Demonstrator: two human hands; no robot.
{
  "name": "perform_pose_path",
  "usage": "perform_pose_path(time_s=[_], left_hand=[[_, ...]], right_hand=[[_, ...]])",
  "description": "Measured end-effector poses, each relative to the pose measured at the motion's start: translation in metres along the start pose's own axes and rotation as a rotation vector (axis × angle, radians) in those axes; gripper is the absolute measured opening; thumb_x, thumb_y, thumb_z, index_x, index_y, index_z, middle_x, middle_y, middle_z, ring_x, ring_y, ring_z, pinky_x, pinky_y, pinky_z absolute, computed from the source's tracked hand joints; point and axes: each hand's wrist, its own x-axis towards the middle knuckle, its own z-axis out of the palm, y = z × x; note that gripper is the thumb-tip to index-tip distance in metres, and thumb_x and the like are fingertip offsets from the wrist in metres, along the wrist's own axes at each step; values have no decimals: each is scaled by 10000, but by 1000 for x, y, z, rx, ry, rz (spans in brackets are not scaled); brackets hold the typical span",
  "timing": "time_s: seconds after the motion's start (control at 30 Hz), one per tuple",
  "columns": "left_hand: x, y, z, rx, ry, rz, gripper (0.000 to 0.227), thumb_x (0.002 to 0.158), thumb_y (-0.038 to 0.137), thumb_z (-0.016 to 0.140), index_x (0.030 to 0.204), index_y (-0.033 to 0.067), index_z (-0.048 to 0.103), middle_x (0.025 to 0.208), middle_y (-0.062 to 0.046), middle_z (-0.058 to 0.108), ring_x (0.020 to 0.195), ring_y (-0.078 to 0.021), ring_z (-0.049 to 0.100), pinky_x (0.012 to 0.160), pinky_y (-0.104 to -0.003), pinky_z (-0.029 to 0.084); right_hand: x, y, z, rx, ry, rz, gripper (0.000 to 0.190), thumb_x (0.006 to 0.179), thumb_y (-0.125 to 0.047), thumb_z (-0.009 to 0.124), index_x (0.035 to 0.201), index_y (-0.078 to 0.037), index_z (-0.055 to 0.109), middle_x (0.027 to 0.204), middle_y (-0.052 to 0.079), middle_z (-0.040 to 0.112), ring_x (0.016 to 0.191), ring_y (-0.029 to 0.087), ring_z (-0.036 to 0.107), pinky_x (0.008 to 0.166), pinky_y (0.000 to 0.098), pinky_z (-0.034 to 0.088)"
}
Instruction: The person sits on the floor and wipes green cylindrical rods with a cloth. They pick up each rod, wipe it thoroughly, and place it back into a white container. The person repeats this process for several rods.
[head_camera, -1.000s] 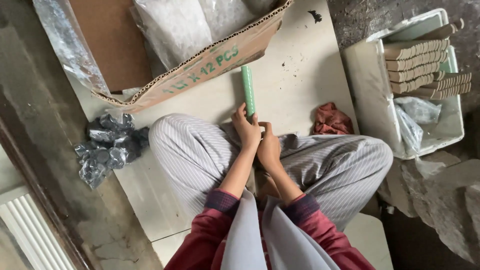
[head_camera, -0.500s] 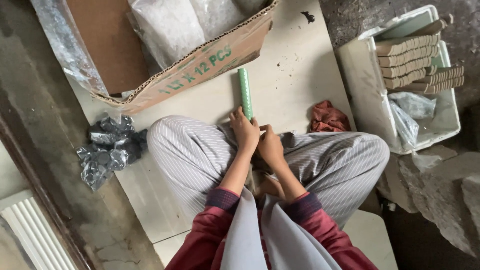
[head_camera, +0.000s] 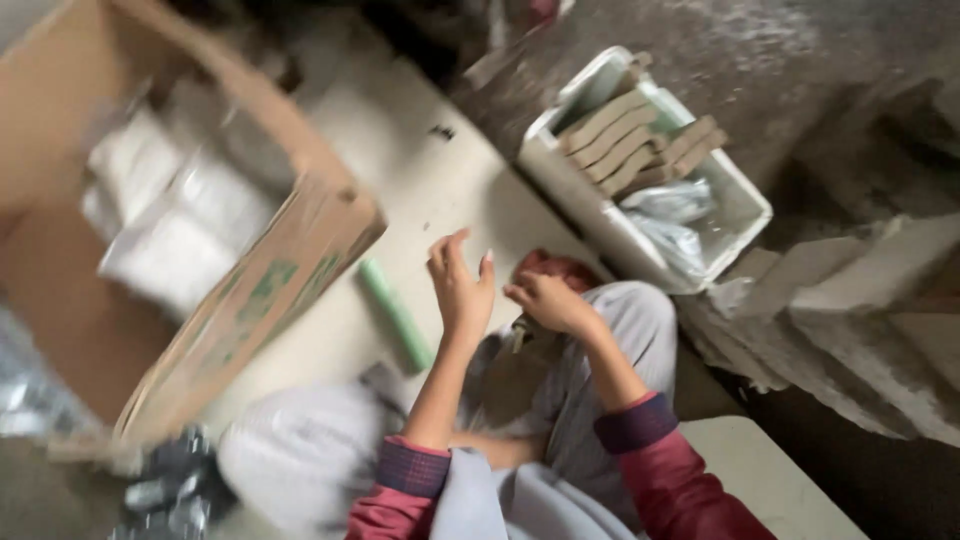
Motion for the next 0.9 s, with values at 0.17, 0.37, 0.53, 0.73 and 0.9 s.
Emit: perform_pose_path(time_s=[0.17, 0.37, 0.53, 0.73, 0.9], left_hand=[[75, 73, 72, -1, -217, 208, 192, 966, 132, 657, 1156, 109, 673, 1109, -54, 606, 1096, -293, 634, 987, -420, 478], [181, 130, 186, 147, -293, 331, 283, 996, 247, 638, 1250, 129, 599, 1079, -94, 633, 1046, -327, 685, 861, -484, 576], [232, 121, 274, 392, -403, 227, 655, 840, 631, 723, 1288, 177, 574, 999, -125, 669, 1017, -401, 702, 757, -621, 574], [241, 124, 282, 497, -449, 197, 192, 896, 235, 720, 989, 71, 685, 866, -169, 731, 883, -405, 757, 721, -539, 625], [244, 131, 275, 432, -446, 221, 156, 842, 189, 744, 844, 35, 717, 774, -200, 728, 796, -424, 759, 640, -513, 629]], right_hand=[[60, 63, 46, -17, 15, -1, 337, 948, -270, 574, 1102, -9, 722, 1040, 279, 736, 1072, 474, 686, 916, 592, 538], [125, 108, 117, 17, -93, 53, 316, 866, -285, 630, 966, -20, 771, 931, 264, 749, 914, 435, 747, 734, 574, 599], [110, 77, 88, 172, -58, 219, 370, 917, -246, 566, 1059, 48, 741, 1006, 306, 735, 972, 439, 735, 822, 575, 593], [101, 9, 72, 95, -135, 542, 517, 1060, -252, 272, 1300, -81, 697, 1339, 119, 701, 1307, 320, 605, 1251, 573, 199], [104, 1, 64, 248, -187, 654, 405, 1006, -282, 409, 1236, -148, 714, 1277, 143, 703, 1213, 359, 656, 1041, 652, 466]])
